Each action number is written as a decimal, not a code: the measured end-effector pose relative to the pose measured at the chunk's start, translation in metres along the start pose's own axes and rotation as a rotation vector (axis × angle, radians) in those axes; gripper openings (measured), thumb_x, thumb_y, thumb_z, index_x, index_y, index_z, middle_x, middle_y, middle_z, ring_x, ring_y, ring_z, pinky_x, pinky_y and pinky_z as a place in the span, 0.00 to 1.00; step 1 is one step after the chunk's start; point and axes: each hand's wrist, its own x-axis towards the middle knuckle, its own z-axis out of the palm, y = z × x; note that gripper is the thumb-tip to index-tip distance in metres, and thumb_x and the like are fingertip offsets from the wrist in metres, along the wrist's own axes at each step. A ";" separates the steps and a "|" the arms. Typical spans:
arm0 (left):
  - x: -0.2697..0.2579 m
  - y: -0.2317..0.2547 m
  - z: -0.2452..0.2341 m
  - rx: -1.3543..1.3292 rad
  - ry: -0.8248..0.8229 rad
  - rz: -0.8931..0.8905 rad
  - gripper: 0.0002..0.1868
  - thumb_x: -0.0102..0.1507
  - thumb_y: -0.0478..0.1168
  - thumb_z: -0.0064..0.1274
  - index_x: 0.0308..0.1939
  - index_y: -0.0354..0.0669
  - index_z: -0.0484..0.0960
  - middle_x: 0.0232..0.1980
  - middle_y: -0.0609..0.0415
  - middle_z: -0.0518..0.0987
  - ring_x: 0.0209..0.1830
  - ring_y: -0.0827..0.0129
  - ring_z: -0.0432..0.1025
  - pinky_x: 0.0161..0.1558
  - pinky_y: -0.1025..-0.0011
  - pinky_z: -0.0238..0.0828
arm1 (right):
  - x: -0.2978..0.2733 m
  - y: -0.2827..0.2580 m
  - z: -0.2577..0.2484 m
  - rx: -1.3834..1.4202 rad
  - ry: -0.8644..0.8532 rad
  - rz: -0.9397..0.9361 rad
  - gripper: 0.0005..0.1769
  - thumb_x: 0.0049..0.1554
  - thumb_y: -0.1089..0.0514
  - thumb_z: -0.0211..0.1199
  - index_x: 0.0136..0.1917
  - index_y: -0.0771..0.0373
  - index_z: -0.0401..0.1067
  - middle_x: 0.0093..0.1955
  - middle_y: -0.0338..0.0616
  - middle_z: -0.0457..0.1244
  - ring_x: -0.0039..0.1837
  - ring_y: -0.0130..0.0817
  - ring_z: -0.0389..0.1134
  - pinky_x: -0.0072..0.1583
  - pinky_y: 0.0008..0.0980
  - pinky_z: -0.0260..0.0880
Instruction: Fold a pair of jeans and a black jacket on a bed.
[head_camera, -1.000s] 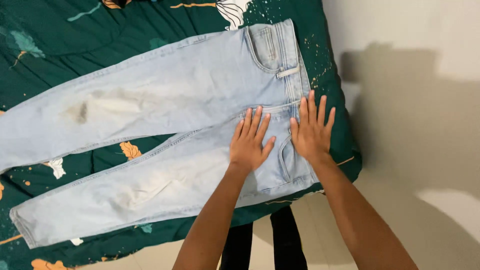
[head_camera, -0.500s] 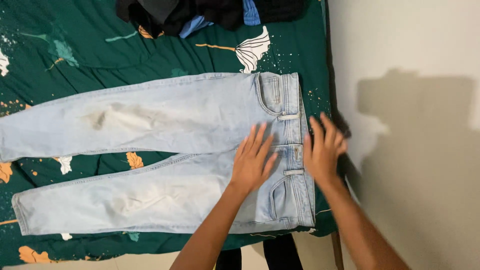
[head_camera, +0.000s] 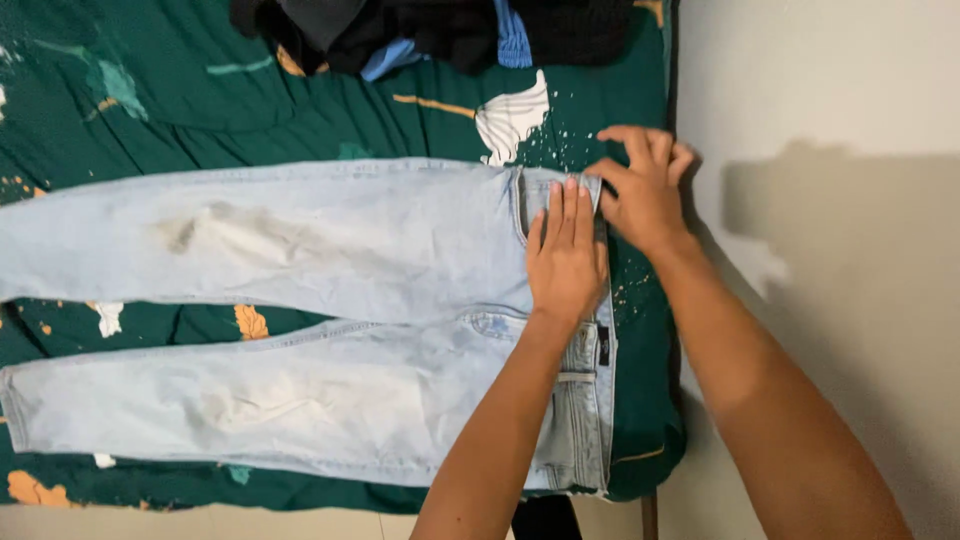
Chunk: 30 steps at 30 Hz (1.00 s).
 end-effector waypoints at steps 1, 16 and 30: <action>-0.004 -0.002 0.004 0.001 -0.003 -0.005 0.38 0.60 0.41 0.53 0.75 0.35 0.64 0.80 0.44 0.63 0.83 0.53 0.54 0.78 0.54 0.51 | -0.003 -0.001 -0.002 0.004 -0.005 0.000 0.08 0.52 0.59 0.71 0.47 0.50 0.81 0.73 0.35 0.62 0.74 0.46 0.54 0.71 0.53 0.44; 0.013 -0.002 -0.011 -0.138 -0.242 -0.002 0.38 0.64 0.47 0.43 0.77 0.36 0.57 0.83 0.42 0.51 0.84 0.52 0.42 0.79 0.56 0.40 | -0.007 0.008 -0.011 -0.133 -0.095 -0.003 0.22 0.56 0.65 0.62 0.59 0.45 0.83 0.80 0.40 0.58 0.73 0.49 0.55 0.71 0.55 0.46; -0.056 -0.138 -0.120 0.117 -0.192 -0.120 0.31 0.73 0.53 0.40 0.80 0.52 0.59 0.85 0.49 0.50 0.86 0.49 0.44 0.79 0.50 0.43 | -0.042 -0.108 0.031 -0.209 -0.224 -0.025 0.40 0.63 0.36 0.52 0.81 0.60 0.58 0.85 0.53 0.46 0.84 0.58 0.45 0.77 0.60 0.44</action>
